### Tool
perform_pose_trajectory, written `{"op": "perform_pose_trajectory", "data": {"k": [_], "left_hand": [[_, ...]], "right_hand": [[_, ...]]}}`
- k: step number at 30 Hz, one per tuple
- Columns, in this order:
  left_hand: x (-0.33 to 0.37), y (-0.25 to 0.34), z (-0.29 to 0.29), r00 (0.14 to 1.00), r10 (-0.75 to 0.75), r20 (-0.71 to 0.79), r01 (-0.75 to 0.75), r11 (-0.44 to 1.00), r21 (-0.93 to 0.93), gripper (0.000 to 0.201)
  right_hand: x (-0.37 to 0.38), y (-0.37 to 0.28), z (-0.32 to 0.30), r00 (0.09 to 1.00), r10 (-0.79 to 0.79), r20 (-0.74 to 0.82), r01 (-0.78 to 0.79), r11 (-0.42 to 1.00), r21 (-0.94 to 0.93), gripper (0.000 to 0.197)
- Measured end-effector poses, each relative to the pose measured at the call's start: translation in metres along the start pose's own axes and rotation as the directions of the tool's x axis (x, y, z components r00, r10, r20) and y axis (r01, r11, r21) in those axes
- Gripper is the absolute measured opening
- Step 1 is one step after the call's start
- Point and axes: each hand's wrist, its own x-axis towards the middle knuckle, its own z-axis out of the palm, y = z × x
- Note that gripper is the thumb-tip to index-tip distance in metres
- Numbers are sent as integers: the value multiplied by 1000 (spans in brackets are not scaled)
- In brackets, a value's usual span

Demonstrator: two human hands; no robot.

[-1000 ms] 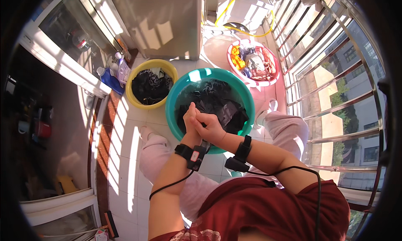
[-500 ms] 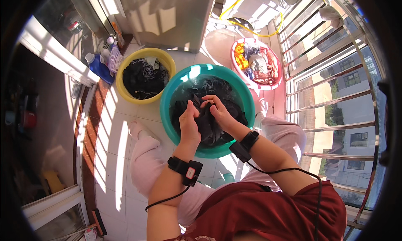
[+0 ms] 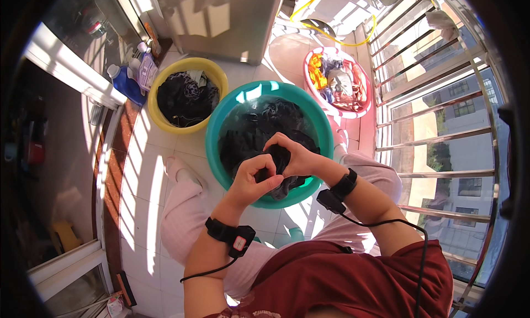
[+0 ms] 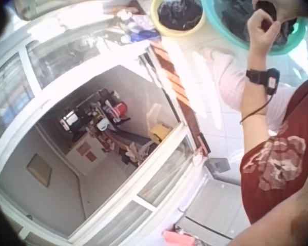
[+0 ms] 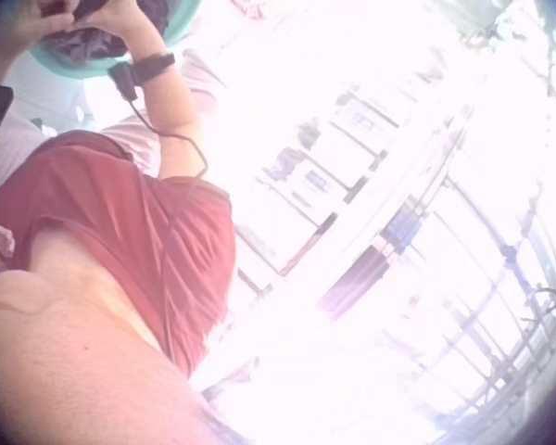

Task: The person hand-washes dark garments in a teal basin filled with soapy water on a balcony. They repeatedly submerge, agitate, and wring the clothes, then transfer them to a yellow basin.

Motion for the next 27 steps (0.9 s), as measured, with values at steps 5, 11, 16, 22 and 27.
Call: {"op": "perform_pose_trajectory", "data": {"k": [5,11,16,22,27], "left_hand": [[3,-23,-15,922,235,-307,-162,956,246,118],[7,-51,9,917,243,-317,85,658,749,146],[15,-54,8,973,115,-199,44,758,651,116],[19,-69,24,977,205,59,-167,560,811,100],[5,-95,44,984,50,172,-140,812,566,65]], "right_hand": [[5,-40,-15,854,-13,-520,39,999,38,48],[31,-152,-27,754,-125,-645,398,868,297,33],[38,-230,1,797,-155,-583,472,762,443,29],[56,-253,27,779,-145,-611,526,682,509,27],[88,-239,23,720,-35,-693,521,686,507,31]]}}
